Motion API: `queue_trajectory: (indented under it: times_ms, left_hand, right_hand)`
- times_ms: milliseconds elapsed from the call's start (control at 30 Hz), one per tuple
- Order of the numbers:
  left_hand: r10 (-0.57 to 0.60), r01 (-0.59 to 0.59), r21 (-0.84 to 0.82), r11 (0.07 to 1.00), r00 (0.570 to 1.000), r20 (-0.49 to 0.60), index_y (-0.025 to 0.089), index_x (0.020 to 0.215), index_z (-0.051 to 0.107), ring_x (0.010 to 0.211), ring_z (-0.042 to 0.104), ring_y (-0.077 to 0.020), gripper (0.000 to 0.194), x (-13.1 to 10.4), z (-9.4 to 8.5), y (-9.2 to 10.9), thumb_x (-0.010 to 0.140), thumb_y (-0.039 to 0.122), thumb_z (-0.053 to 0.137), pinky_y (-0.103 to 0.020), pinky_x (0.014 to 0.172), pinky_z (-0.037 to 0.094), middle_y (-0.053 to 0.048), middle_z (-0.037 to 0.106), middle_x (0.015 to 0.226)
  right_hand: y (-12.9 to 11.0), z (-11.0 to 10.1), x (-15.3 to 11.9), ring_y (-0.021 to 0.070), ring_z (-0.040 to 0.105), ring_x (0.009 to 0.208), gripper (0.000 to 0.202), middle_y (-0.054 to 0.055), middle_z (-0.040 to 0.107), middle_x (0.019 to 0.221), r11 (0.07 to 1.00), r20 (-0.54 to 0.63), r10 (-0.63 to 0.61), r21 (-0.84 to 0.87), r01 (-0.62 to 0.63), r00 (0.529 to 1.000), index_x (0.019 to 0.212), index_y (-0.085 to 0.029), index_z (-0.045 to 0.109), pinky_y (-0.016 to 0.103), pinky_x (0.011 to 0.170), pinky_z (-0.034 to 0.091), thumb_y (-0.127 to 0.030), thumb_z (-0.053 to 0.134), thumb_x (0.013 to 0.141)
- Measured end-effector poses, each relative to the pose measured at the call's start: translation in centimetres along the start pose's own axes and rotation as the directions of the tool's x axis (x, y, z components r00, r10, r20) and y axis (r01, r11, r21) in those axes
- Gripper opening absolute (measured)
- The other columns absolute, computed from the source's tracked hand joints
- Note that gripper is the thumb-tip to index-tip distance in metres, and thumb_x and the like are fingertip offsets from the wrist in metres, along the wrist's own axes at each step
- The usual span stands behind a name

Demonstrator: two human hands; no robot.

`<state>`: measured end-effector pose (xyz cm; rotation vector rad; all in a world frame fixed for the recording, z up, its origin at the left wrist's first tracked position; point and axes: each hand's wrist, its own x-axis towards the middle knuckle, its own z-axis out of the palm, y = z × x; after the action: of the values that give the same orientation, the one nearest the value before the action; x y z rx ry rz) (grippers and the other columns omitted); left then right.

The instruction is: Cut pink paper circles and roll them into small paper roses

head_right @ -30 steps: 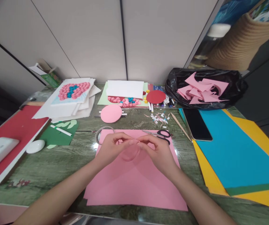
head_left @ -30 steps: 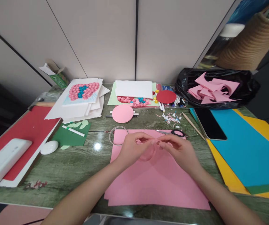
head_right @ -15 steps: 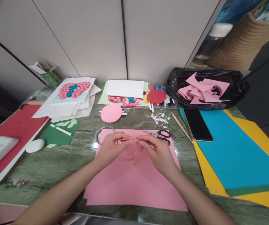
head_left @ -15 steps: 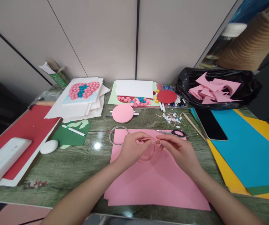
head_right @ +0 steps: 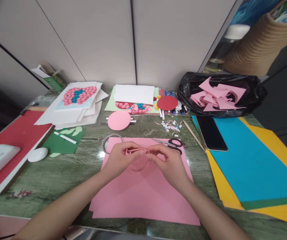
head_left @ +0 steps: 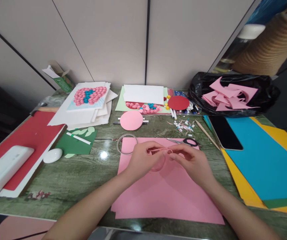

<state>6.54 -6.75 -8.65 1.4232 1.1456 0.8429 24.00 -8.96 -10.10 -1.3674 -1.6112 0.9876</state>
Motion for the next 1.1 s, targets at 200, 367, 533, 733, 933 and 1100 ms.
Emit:
queue_trajectory:
  times_ms: [200,367,533,733,933,1100]
  left_hand:
    - [0.063,-0.061,0.083,0.995,0.998,-0.024,0.018,0.081,0.07,0.078,0.064,-0.0159,0.012,-0.32,-0.02,0.26,0.076,0.024,0.062,-0.024,0.069,0.048,-0.003,0.072,0.082]
    - [0.069,-0.066,0.064,0.996,0.997,-0.039,0.018,0.076,0.069,0.077,0.063,-0.0162,0.012,-0.33,-0.09,0.16,0.077,0.026,0.061,-0.024,0.07,0.048,-0.004,0.071,0.08]
    - [0.045,-0.045,0.032,0.998,0.999,-0.021,0.016,0.075,0.069,0.078,0.064,-0.016,0.01,-0.17,-0.07,0.24,0.075,0.023,0.062,-0.023,0.071,0.048,-0.004,0.071,0.079]
    - [0.021,-0.021,0.02,1.0,1.0,-0.002,0.015,0.076,0.069,0.077,0.064,-0.0161,0.009,-0.25,0.0,0.3,0.075,0.02,0.061,-0.023,0.071,0.049,-0.005,0.071,0.08]
    - [0.025,-0.025,0.019,1.0,1.0,0.0,0.015,0.076,0.069,0.076,0.064,-0.0159,0.01,-0.27,0.01,0.09,0.075,0.02,0.061,-0.023,0.069,0.048,-0.004,0.071,0.078]
    - [0.027,-0.027,0.008,1.0,0.999,-0.018,0.015,0.075,0.069,0.075,0.064,-0.016,0.009,-0.17,-0.04,0.2,0.074,0.019,0.061,-0.023,0.069,0.048,-0.005,0.071,0.078]
  right_hand:
    - [-0.07,0.07,0.14,0.018,0.064,0.074,0.009,0.002,0.072,0.08,0.999,0.0,-0.02,-0.04,0.02,1.0,0.082,-0.022,0.069,0.029,0.068,0.05,-0.029,0.065,0.078]
    - [-0.09,0.11,0.05,0.0185,0.064,0.074,0.01,0.003,0.072,0.08,0.999,-0.008,-0.02,-0.049,0.019,1.0,0.082,-0.022,0.07,0.029,0.068,0.05,-0.029,0.064,0.079]
    - [0.16,0.1,-0.01,0.0177,0.064,0.074,0.007,0.002,0.072,0.078,0.999,-0.02,-0.01,-0.039,0.009,1.0,0.081,-0.023,0.07,0.029,0.068,0.05,-0.028,0.066,0.078]
    - [-0.07,0.08,0.11,0.0162,0.063,0.068,0.006,0.0,0.071,0.073,1.0,-0.034,0.005,-0.03,-0.006,0.999,0.078,-0.023,0.07,0.028,0.065,0.049,-0.027,0.067,0.076]
    - [-0.06,0.04,0.08,0.0158,0.062,0.068,0.006,0.0,0.07,0.073,1.0,-0.026,-0.004,-0.012,0.004,1.0,0.077,-0.022,0.069,0.027,0.065,0.049,-0.028,0.068,0.076]
    - [-0.02,0.02,-0.11,0.0159,0.062,0.071,0.009,0.002,0.07,0.079,0.999,-0.022,-0.032,0.024,0.033,0.999,0.082,-0.022,0.067,0.028,0.067,0.049,-0.029,0.068,0.076]
